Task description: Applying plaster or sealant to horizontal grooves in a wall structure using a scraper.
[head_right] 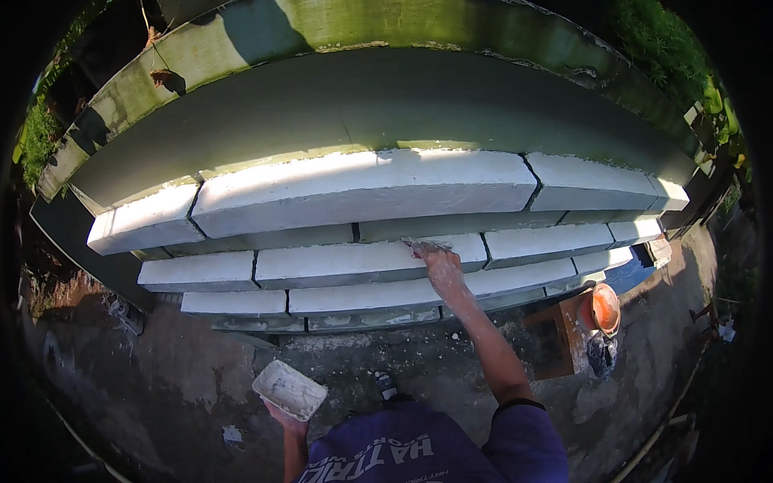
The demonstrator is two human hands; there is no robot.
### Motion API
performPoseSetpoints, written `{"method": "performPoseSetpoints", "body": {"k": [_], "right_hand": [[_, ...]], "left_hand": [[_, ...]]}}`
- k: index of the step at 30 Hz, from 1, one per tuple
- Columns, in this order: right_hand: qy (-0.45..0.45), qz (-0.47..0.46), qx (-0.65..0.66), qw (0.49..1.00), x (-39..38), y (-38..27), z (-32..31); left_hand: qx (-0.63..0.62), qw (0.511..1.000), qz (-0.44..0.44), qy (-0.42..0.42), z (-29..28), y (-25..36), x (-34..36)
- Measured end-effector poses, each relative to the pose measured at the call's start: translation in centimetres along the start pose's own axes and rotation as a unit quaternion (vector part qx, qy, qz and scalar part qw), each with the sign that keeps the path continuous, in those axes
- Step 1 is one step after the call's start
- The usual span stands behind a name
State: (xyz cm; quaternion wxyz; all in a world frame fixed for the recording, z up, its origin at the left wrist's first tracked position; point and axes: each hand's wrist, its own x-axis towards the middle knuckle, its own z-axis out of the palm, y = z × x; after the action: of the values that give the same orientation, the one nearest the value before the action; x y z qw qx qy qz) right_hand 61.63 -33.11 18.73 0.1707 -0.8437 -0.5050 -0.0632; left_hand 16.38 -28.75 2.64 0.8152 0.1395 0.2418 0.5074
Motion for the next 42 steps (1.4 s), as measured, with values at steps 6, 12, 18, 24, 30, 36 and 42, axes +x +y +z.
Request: {"method": "performPoseSetpoints", "body": {"k": [6,12,18,24,30,36,42], "right_hand": [[-0.006,-0.109,-0.035,0.993,-4.1,-4.5,3.9],[0.125,-0.050,0.025,0.991,-1.1,-4.2,3.0],[0.063,-0.172,0.018,0.983,-3.7,-9.1,4.4],[0.050,-0.008,-0.075,0.996,0.1,-8.8,4.3],[0.081,-0.184,-0.033,0.979,-3.4,-14.4,6.3],[0.017,0.023,-0.071,0.997,0.7,-13.4,6.7],[-0.107,-0.112,0.116,0.981,-3.1,-17.2,5.0]], "left_hand": [[-0.004,1.000,0.006,0.004,-1.6,0.0,0.0],[-0.001,1.000,0.001,-0.011,-0.8,-0.2,-0.2],[0.005,1.000,0.003,0.006,-0.7,0.2,-0.5],[0.018,1.000,0.012,-0.010,-1.1,0.3,-0.5],[0.028,0.999,0.007,0.045,-1.0,0.7,-1.4],[0.022,1.000,0.008,0.000,-2.5,0.9,-1.5],[0.033,0.999,0.029,0.020,-2.2,1.5,-1.8]]}}
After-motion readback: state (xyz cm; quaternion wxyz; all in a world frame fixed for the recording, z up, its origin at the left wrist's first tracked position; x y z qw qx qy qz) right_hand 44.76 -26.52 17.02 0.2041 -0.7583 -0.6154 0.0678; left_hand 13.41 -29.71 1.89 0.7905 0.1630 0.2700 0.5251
